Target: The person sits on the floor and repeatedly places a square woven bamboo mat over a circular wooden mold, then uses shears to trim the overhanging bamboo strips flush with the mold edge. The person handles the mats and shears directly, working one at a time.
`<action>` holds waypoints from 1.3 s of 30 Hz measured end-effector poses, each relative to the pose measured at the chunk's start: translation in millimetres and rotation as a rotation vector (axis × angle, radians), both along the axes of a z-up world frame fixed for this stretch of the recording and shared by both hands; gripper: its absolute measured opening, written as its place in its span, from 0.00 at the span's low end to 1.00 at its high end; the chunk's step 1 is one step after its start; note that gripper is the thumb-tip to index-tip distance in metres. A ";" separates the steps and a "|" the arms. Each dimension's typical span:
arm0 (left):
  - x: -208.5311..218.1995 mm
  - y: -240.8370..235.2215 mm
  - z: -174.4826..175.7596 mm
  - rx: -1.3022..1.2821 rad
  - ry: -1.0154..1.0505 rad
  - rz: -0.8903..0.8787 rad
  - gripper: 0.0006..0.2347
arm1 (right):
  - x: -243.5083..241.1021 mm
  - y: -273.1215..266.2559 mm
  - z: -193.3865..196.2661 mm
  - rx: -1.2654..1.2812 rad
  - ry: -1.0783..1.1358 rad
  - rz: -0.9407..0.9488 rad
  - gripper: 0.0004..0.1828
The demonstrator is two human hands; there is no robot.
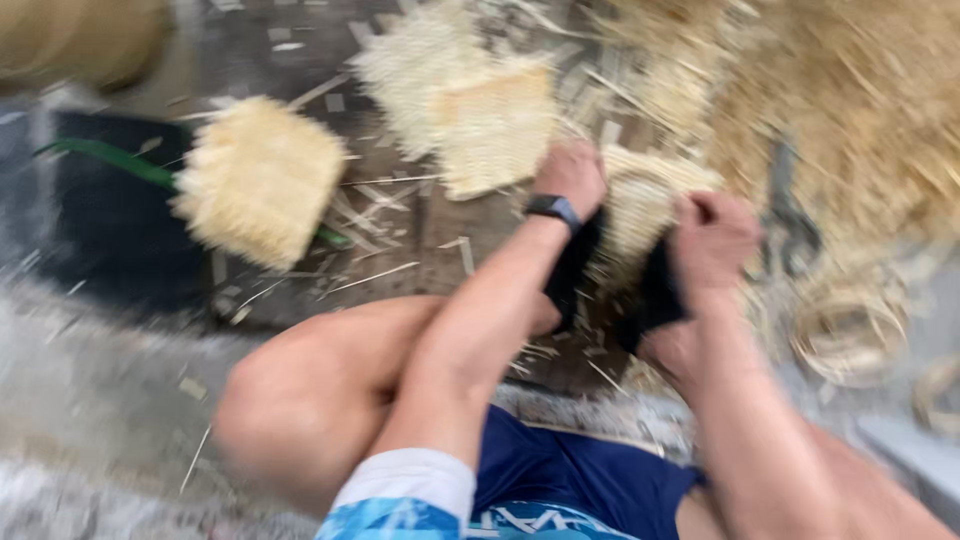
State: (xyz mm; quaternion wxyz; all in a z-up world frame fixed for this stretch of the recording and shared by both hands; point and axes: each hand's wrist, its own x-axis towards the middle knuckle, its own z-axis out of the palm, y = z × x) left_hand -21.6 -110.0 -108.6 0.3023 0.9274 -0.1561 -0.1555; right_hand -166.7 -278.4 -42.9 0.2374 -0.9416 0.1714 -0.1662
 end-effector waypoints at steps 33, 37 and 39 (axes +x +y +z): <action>-3.6 -26.3 15.1 -0.432 0.120 0.033 0.09 | -34.9 116.5 -38.4 1.512 0.124 -0.958 0.13; -8.9 -25.3 18.4 -0.439 0.093 0.017 0.09 | -28.6 114.8 -39.6 1.485 0.132 -1.049 0.15; -8.6 -24.7 17.6 -0.415 0.070 0.001 0.09 | -23.0 117.5 -36.7 1.484 0.124 -1.060 0.15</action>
